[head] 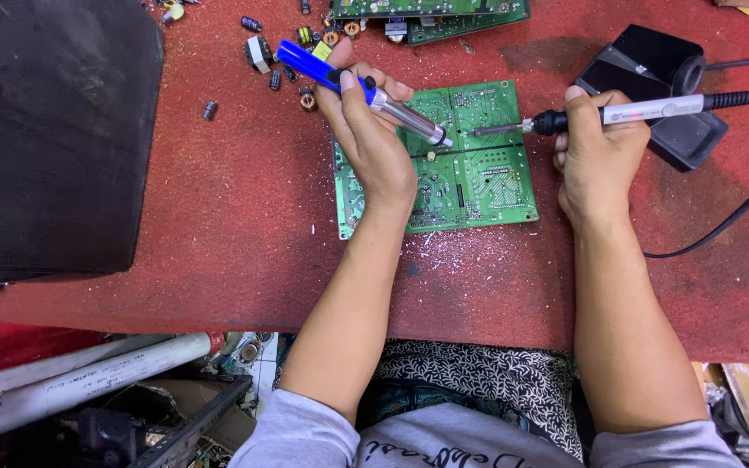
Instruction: The person uses a soldering iron and a desoldering pump to remove components from a green circuit board. They repeatedly heat solder joints and extract molten solder, then flip the board to continue on the other side.
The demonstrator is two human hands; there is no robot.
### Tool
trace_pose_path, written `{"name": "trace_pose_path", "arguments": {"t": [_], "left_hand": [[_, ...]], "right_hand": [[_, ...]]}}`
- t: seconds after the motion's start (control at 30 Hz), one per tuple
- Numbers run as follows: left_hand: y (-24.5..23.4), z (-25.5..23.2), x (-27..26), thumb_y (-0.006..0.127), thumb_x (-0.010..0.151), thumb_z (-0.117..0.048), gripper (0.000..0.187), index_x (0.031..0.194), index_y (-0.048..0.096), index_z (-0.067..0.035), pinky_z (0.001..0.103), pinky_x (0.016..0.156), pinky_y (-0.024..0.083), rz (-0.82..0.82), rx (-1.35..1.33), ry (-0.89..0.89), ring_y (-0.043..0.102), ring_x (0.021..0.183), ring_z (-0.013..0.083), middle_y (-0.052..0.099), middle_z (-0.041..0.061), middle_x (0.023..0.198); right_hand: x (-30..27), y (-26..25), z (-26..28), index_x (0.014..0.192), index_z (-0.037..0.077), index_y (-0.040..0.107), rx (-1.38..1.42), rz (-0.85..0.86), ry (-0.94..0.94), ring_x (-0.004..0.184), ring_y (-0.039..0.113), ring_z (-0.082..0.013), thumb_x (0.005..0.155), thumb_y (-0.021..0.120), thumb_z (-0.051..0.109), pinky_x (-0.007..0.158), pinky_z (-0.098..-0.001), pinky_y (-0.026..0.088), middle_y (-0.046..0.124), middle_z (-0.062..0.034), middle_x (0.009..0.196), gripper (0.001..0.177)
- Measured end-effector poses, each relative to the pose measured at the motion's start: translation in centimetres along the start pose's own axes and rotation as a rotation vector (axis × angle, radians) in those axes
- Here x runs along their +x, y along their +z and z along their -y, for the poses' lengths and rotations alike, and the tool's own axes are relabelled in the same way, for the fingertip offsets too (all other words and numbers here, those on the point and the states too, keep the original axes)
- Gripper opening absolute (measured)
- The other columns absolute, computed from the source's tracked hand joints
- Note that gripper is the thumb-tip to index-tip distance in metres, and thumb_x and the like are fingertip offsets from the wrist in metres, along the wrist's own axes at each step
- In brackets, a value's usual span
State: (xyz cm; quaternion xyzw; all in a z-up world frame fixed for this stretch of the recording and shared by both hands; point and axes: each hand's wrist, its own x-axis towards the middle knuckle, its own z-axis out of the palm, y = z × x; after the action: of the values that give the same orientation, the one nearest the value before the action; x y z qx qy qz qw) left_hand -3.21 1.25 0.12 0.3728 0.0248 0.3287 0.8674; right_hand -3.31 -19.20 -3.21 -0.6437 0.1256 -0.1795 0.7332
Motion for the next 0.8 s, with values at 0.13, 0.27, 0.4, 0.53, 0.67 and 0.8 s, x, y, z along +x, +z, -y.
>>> {"name": "trace_pose_path", "arguments": {"t": [0.13, 0.27, 0.4, 0.53, 0.67, 0.8], "left_hand": [[0.0, 0.0, 0.0, 0.042, 0.112, -0.028, 0.035, 0.140, 0.048, -0.009, 0.039, 0.079, 0.054, 0.009, 0.007, 0.014, 0.057, 0.077, 0.0178, 0.052, 0.006, 0.102], [0.1, -0.2, -0.1, 0.042, 0.112, -0.029, 0.035, 0.140, 0.049, -0.009, 0.039, 0.081, 0.054, 0.014, 0.005, 0.015, 0.057, 0.078, 0.0177, 0.052, 0.006, 0.102], [0.6, -0.3, 0.4, 0.042, 0.112, -0.026, 0.033, 0.138, 0.049, -0.007, 0.039, 0.079, 0.056, 0.033, -0.011, 0.047, 0.057, 0.078, 0.0184, 0.052, 0.006, 0.099], [0.7, 0.6, 1.8, 0.041, 0.117, -0.028, 0.034, 0.143, 0.050, -0.010, 0.038, 0.081, 0.059, 0.106, -0.030, 0.044, 0.062, 0.082, 0.0177, 0.058, 0.007, 0.101], [2.2, 0.8, 2.7, 0.040, 0.115, -0.029, 0.024, 0.131, 0.051, -0.014, 0.035, 0.075, 0.057, 0.120, 0.054, 0.112, 0.061, 0.074, 0.0180, 0.055, 0.006, 0.096], [1.9, 1.3, 2.6, 0.041, 0.114, -0.030, 0.029, 0.133, 0.051, -0.011, 0.037, 0.074, 0.058, 0.088, 0.028, 0.029, 0.060, 0.073, 0.0176, 0.055, 0.005, 0.096]], "right_hand": [[0.0, 0.0, 0.0, 0.082, 0.019, 0.049, -0.011, 0.003, -0.003, 0.044, 0.042, -0.0073, 0.108, 0.072, 0.019, 0.039, -0.0219, 0.029, 0.048, -0.0028, 0.057, 0.035], [-0.1, -0.1, -0.3, 0.084, 0.019, 0.048, -0.019, 0.004, -0.030, 0.044, 0.041, -0.0076, 0.108, 0.072, 0.019, 0.038, -0.0224, 0.029, 0.048, -0.0033, 0.058, 0.034], [-0.5, -0.4, -0.6, 0.085, 0.016, 0.048, -0.109, 0.043, -0.156, 0.045, 0.042, -0.0088, 0.111, 0.070, 0.018, 0.041, -0.0248, 0.032, 0.053, -0.0055, 0.060, 0.034], [-0.5, -0.9, -0.9, 0.087, 0.014, 0.049, -0.196, 0.087, -0.258, 0.050, 0.047, -0.0092, 0.113, 0.070, 0.016, 0.047, -0.0262, 0.035, 0.057, -0.0062, 0.063, 0.033], [-0.2, -1.6, -1.5, 0.086, 0.012, 0.052, -0.281, 0.101, -0.346, 0.058, 0.049, -0.0086, 0.112, 0.071, 0.013, 0.055, -0.0275, 0.038, 0.058, -0.0039, 0.067, 0.033], [-0.5, -1.7, -1.1, 0.089, 0.010, 0.049, -0.302, 0.170, -0.432, 0.062, 0.051, -0.0106, 0.114, 0.070, 0.008, 0.059, -0.0281, 0.039, 0.057, -0.0055, 0.071, 0.033]]}}
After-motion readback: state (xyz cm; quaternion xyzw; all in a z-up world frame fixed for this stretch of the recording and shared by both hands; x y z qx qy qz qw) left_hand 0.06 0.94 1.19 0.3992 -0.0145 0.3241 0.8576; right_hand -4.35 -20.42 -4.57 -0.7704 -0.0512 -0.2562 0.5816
